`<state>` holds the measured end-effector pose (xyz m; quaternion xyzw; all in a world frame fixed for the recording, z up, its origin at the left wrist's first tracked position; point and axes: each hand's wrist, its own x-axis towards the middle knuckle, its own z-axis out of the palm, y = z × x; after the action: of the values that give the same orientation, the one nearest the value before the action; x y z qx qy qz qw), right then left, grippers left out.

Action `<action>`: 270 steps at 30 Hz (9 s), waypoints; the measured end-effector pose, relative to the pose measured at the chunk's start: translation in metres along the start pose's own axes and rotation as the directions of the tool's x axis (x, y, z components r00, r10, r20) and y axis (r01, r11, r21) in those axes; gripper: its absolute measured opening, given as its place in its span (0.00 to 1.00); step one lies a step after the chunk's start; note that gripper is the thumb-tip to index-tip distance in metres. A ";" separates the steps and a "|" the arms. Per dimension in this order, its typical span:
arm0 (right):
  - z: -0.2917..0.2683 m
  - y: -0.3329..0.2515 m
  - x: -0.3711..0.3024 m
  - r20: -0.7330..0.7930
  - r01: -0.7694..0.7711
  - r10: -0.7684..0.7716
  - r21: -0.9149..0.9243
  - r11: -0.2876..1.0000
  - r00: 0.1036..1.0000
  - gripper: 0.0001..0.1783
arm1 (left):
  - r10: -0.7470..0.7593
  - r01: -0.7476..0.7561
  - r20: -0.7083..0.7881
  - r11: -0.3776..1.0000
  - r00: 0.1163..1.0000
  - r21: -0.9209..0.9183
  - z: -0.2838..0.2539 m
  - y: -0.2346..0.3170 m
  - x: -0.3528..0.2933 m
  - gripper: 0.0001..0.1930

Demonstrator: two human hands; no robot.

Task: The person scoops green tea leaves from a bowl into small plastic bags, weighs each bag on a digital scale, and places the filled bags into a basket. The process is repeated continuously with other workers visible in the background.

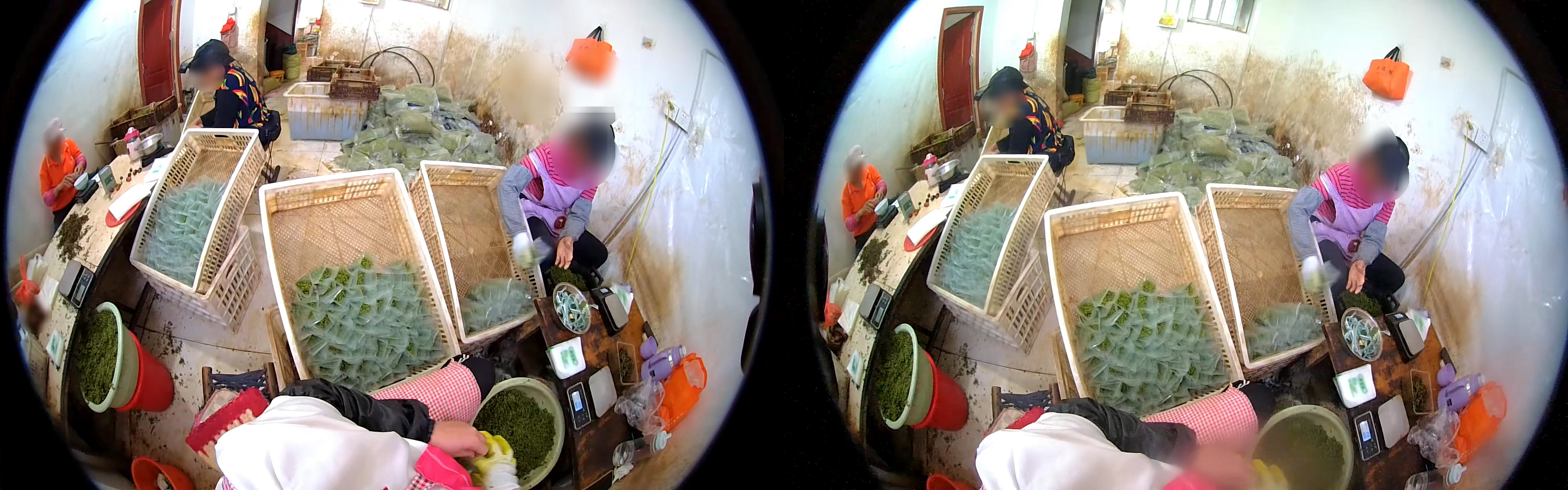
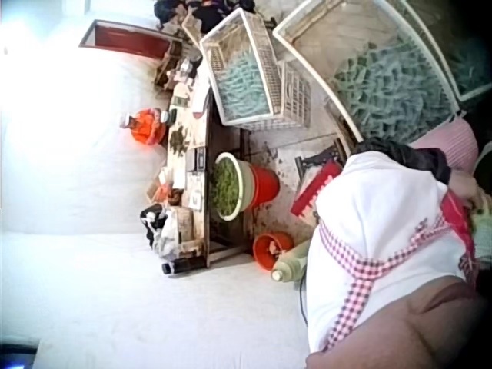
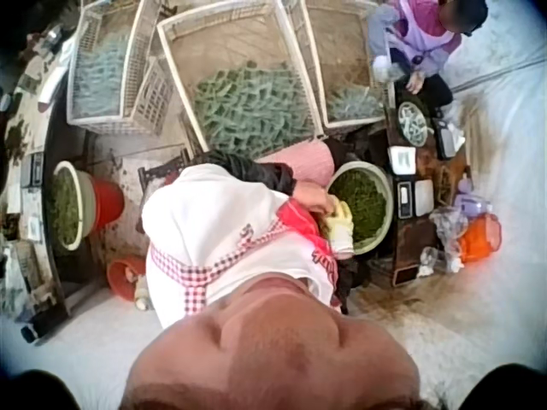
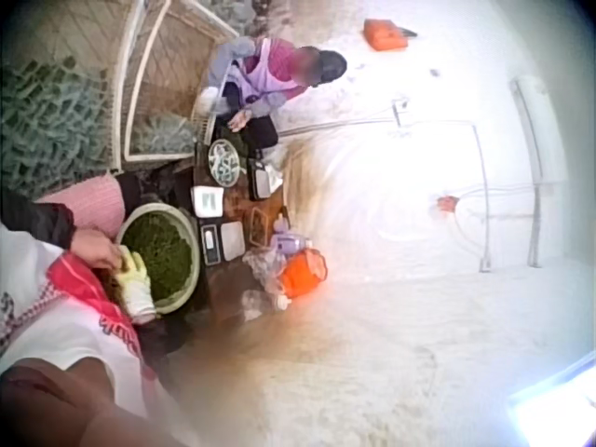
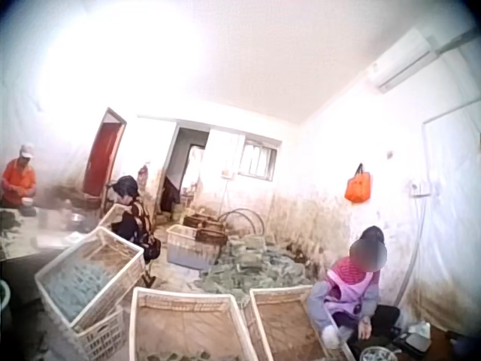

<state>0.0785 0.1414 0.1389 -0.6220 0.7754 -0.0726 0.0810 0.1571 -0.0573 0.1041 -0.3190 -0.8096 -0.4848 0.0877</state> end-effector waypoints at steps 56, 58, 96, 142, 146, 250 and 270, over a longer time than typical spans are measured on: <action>0.013 0.004 0.033 0.019 -0.439 0.449 0.248 0.863 0.893 0.10 | 0.193 -0.255 0.170 0.631 0.966 0.732 -0.229 0.070 0.117 0.13; 0.010 0.004 0.023 0.096 -0.492 0.485 0.264 0.830 0.869 0.10 | 0.446 -0.525 0.467 0.007 0.764 0.851 -0.181 0.117 0.152 0.15; 0.091 0.025 -0.045 -0.077 -0.429 0.687 0.730 0.532 0.722 0.12 | -0.055 -0.139 0.164 0.317 0.985 0.938 -0.094 -0.221 0.231 0.03; 0.135 0.093 0.011 0.196 -0.327 0.362 -0.192 0.925 0.911 0.20 | -0.534 0.540 -0.334 0.838 0.777 -0.082 0.032 -0.117 0.102 0.07; 0.150 0.115 0.006 -0.167 -0.545 0.519 -0.259 0.798 0.839 0.21 | -0.612 0.596 -0.313 0.788 0.727 -0.156 0.026 -0.116 0.099 0.07; 0.009 0.080 0.004 0.143 -0.804 0.791 0.095 0.587 0.595 0.35 | -0.583 0.621 -0.359 0.784 0.729 -0.013 0.072 -0.158 0.091 0.08; 0.031 0.088 -0.003 -0.294 -0.228 0.917 0.905 0.358 0.271 0.09 | -0.645 0.566 -0.233 0.757 0.728 -0.325 0.070 -0.151 0.091 0.09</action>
<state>0.0023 0.1628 0.0901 -0.0500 0.8028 -0.5940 -0.0140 0.0069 -0.0086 -0.0013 0.0426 -0.7802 -0.6238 0.0202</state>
